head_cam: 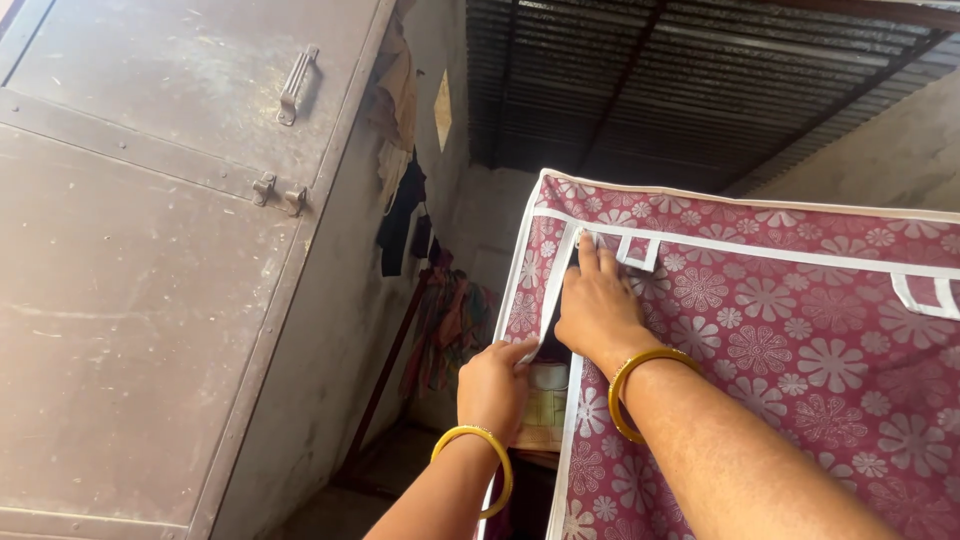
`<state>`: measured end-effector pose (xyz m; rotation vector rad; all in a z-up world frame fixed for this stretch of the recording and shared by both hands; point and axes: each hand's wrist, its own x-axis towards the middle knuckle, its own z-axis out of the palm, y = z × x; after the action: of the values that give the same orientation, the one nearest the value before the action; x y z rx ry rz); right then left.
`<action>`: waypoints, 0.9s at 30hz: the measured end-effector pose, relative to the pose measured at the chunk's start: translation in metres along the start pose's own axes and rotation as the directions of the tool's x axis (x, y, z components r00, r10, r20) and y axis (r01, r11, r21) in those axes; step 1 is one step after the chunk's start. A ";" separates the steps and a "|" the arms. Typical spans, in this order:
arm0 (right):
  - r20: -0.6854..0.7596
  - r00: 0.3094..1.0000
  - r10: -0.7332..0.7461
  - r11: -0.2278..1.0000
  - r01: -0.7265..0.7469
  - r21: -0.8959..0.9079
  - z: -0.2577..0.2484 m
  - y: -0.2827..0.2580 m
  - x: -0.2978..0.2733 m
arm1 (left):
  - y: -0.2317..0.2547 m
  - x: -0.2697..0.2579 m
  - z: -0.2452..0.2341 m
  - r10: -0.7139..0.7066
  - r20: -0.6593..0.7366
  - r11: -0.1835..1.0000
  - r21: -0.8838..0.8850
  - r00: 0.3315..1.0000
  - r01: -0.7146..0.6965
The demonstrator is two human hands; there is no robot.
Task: The person wipes a pair of sneakers with a pink cloth, then ties the laces and places the shoes on the top shelf of a shoe rack. The person then zips the shoe rack cover closed.
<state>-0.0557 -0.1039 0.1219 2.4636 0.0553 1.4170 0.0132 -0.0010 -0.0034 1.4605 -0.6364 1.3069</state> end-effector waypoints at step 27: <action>-0.031 0.997 -0.064 0.996 0.065 0.056 -0.008 0.015 0.009 | 0.010 -0.011 -0.019 -0.261 0.319 0.958 0.204 0.911 0.203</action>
<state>-0.0599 -0.1144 0.1373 2.4632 0.1827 1.4431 -0.0064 0.0108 -0.0128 1.8654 -0.5630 0.9426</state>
